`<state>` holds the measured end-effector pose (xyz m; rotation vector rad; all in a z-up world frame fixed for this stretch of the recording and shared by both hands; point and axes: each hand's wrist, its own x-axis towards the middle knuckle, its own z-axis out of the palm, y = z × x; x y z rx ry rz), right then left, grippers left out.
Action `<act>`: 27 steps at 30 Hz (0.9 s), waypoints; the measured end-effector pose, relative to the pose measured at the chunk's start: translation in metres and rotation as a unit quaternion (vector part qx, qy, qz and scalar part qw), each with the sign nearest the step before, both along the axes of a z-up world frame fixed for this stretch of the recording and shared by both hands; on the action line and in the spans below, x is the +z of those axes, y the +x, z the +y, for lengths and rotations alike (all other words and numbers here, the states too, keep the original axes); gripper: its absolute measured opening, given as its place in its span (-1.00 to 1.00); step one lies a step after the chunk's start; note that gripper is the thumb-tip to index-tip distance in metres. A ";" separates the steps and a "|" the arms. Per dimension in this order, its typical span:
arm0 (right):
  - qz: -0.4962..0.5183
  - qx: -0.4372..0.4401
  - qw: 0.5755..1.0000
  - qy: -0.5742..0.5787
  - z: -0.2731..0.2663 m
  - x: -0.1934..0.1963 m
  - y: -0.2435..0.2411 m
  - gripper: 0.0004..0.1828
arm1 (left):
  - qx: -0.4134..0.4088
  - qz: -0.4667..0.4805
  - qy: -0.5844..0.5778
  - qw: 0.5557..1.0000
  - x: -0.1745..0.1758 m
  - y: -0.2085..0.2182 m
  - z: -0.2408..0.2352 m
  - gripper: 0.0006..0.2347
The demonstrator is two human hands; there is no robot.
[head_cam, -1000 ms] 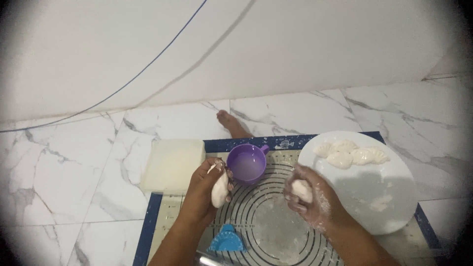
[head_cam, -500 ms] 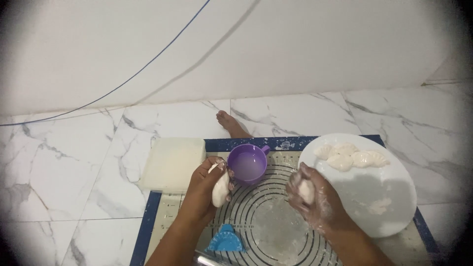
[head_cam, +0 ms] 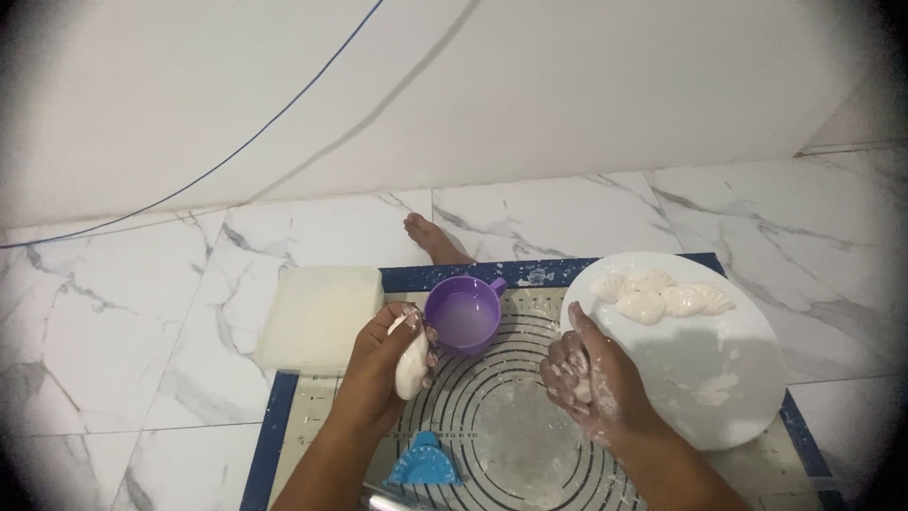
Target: Kneading dough and using a plastic mold to shape a dumpling on a floor mat.
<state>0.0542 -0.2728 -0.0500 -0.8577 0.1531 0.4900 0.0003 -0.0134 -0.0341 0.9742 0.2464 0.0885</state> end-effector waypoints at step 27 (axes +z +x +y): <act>-0.116 0.062 0.991 -0.017 -0.005 -0.002 -0.005 -0.57 | 0.001 -0.008 0.001 1.000 -0.004 0.001 0.002 -0.87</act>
